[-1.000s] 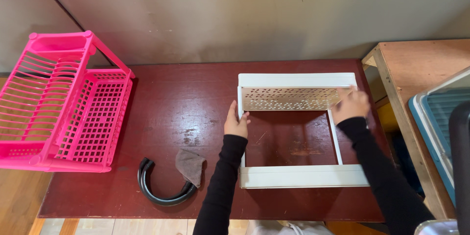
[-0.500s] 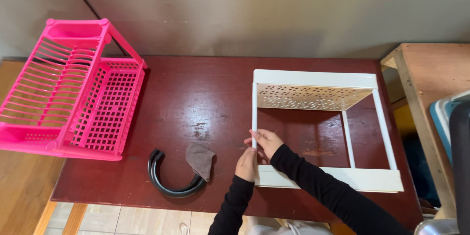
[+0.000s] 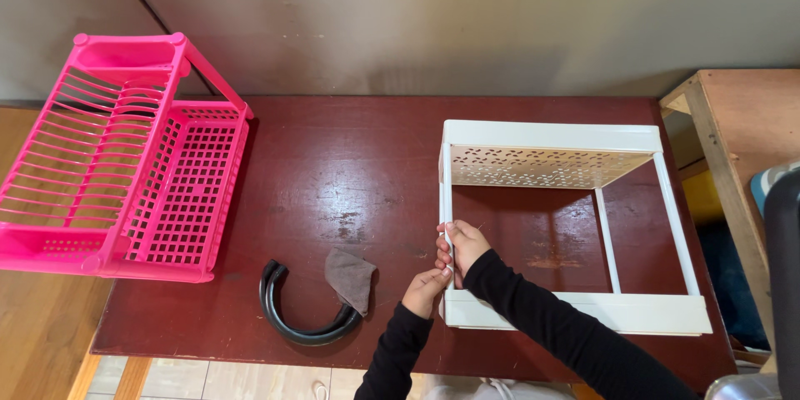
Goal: The person disassembles a white plastic storage unit on a wooden table. They remove the top tray, then detach the vertical support rods and side panels, leaving the components separated on the table.
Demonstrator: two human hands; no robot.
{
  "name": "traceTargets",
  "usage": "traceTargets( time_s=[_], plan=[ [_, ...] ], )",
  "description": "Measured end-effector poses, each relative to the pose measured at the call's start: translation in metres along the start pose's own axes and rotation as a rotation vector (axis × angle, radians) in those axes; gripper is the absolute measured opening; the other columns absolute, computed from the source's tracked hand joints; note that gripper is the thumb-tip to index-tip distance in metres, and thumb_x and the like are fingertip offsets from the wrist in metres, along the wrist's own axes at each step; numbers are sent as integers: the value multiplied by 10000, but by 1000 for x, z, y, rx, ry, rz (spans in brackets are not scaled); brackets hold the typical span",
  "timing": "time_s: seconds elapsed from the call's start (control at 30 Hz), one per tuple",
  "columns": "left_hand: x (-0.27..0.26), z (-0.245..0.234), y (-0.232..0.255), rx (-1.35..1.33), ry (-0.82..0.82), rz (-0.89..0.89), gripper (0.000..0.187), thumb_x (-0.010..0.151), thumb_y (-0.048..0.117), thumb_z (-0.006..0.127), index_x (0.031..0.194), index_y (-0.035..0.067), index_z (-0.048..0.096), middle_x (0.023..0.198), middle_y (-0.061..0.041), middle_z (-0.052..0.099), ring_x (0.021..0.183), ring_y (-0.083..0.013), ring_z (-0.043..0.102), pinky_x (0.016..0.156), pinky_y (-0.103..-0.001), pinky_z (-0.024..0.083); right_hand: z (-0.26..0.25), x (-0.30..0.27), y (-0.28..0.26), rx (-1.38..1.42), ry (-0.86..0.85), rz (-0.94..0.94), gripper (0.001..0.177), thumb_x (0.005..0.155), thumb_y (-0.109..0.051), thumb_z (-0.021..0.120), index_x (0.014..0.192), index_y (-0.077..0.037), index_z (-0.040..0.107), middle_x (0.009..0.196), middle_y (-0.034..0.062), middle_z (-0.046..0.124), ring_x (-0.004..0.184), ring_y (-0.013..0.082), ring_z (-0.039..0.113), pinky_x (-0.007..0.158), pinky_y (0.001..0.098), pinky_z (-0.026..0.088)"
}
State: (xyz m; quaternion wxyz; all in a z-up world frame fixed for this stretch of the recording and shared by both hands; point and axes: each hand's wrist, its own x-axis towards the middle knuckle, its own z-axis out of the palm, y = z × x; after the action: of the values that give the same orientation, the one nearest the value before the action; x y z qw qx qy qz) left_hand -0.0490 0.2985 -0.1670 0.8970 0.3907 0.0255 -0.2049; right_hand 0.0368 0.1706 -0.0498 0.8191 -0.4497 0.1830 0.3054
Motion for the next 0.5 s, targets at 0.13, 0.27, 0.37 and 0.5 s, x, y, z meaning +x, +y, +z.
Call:
traceTargets(
  time_s=[0.13, 0.27, 0.37, 0.5],
  plan=[
    [4, 3, -4, -49, 90, 12, 257, 1050, 190, 590, 959, -18, 710, 921, -27, 681, 868, -114, 594, 837, -283, 461, 8, -1, -1, 53, -1, 18, 245, 1091, -276, 389, 1073, -47, 474, 684, 28, 423, 522, 126, 371, 515, 317, 407],
    [7, -1, -7, -13, 79, 1, 272, 1040, 208, 594, 952, -16, 719, 920, -30, 691, 868, -119, 604, 844, -285, 468, 8, 0, 0, 18, 1, -10, 255, 1092, -289, 368, 1045, -59, 468, 667, 18, 400, 511, 114, 351, 501, 314, 396],
    [7, -4, -9, 16, 79, -9, 288, 1044, 223, 596, 938, -16, 719, 923, -31, 697, 875, -119, 608, 856, -282, 472, 4, 2, 3, 8, 0, -21, 256, 1094, -291, 368, 1032, -61, 463, 659, 14, 392, 507, 111, 347, 500, 311, 400],
    [9, -1, -7, 36, 49, 11, 308, 1055, 239, 593, 937, -18, 713, 931, -29, 698, 892, -115, 610, 877, -274, 474, 4, 3, 3, 13, -6, -41, 276, 1097, -310, 384, 1027, -56, 464, 653, 15, 394, 497, 112, 344, 502, 318, 408]
  ],
)
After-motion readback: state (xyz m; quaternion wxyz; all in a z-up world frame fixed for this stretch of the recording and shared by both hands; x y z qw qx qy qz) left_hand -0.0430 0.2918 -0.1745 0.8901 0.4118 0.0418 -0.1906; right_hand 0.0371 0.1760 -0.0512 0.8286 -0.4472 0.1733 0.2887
